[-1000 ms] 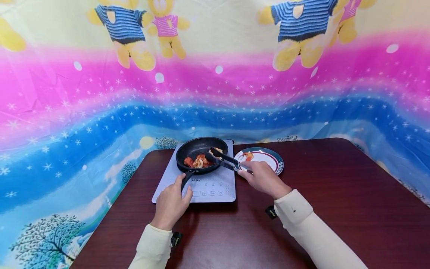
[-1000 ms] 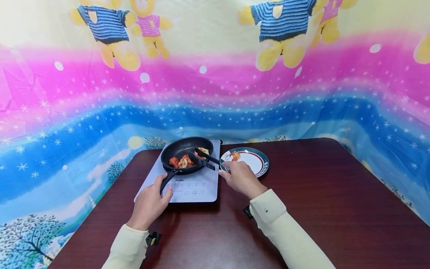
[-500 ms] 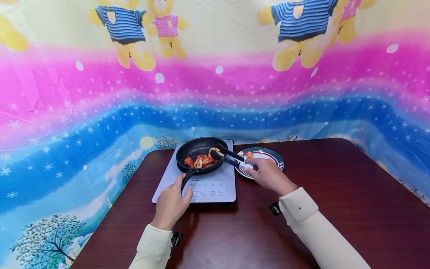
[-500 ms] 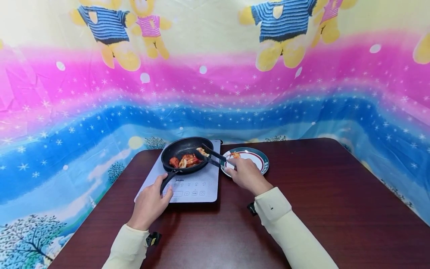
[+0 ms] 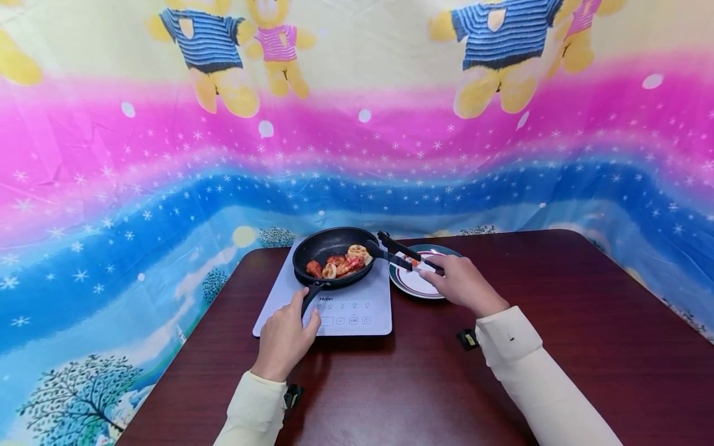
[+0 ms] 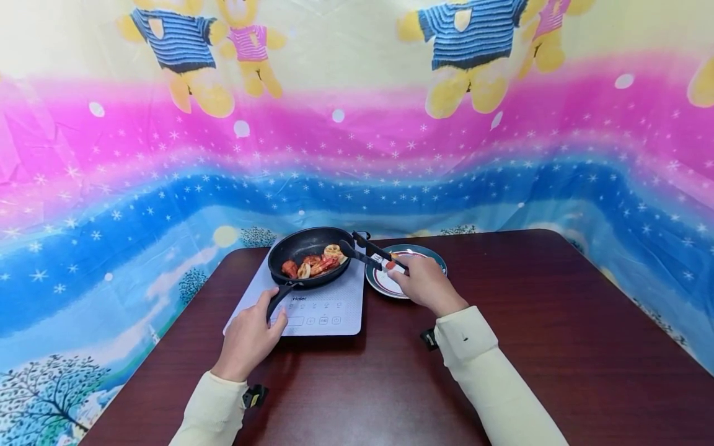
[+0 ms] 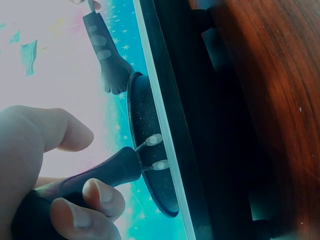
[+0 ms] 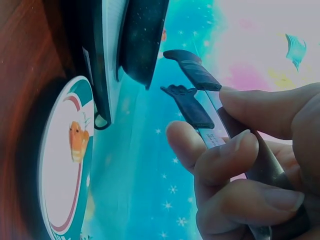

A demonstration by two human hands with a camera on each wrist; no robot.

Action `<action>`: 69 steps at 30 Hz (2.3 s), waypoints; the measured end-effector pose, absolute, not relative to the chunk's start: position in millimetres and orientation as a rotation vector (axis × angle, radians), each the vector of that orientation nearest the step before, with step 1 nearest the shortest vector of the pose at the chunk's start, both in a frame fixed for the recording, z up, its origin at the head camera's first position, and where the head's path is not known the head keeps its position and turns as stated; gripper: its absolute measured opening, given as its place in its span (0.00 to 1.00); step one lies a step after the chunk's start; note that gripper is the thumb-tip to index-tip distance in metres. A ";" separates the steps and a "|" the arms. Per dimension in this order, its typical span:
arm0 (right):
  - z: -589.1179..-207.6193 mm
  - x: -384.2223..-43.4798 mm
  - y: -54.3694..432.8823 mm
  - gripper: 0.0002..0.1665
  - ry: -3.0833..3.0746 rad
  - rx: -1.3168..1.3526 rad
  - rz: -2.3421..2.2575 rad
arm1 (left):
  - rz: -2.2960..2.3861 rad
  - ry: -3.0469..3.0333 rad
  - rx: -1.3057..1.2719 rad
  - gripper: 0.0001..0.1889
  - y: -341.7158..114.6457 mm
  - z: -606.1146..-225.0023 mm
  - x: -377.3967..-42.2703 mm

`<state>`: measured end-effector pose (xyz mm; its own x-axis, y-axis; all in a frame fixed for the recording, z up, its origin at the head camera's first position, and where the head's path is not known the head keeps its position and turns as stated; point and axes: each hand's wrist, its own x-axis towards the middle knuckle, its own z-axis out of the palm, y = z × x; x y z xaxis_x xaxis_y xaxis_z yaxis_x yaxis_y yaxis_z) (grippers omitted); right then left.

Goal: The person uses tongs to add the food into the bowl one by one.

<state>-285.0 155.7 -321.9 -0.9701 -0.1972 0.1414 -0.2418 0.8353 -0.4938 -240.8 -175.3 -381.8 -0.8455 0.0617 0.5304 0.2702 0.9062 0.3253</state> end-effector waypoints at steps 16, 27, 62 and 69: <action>-313.4 -286.1 185.1 0.35 -2.953 0.295 0.850 | -0.543 -2.549 -0.238 0.25 -175.1 -382.8 -241.0; -312.6 -291.9 204.8 0.32 -2.996 0.231 0.909 | -0.546 -2.551 -0.234 0.25 -174.4 -381.2 -240.2; -347.1 -309.1 195.2 0.33 -3.123 0.267 0.761 | -0.525 -2.559 -0.225 0.25 -173.7 -380.8 -240.2; -342.1 -305.8 208.1 0.33 -3.118 0.281 0.753 | -0.527 -2.556 -0.229 0.25 -173.7 -381.0 -240.1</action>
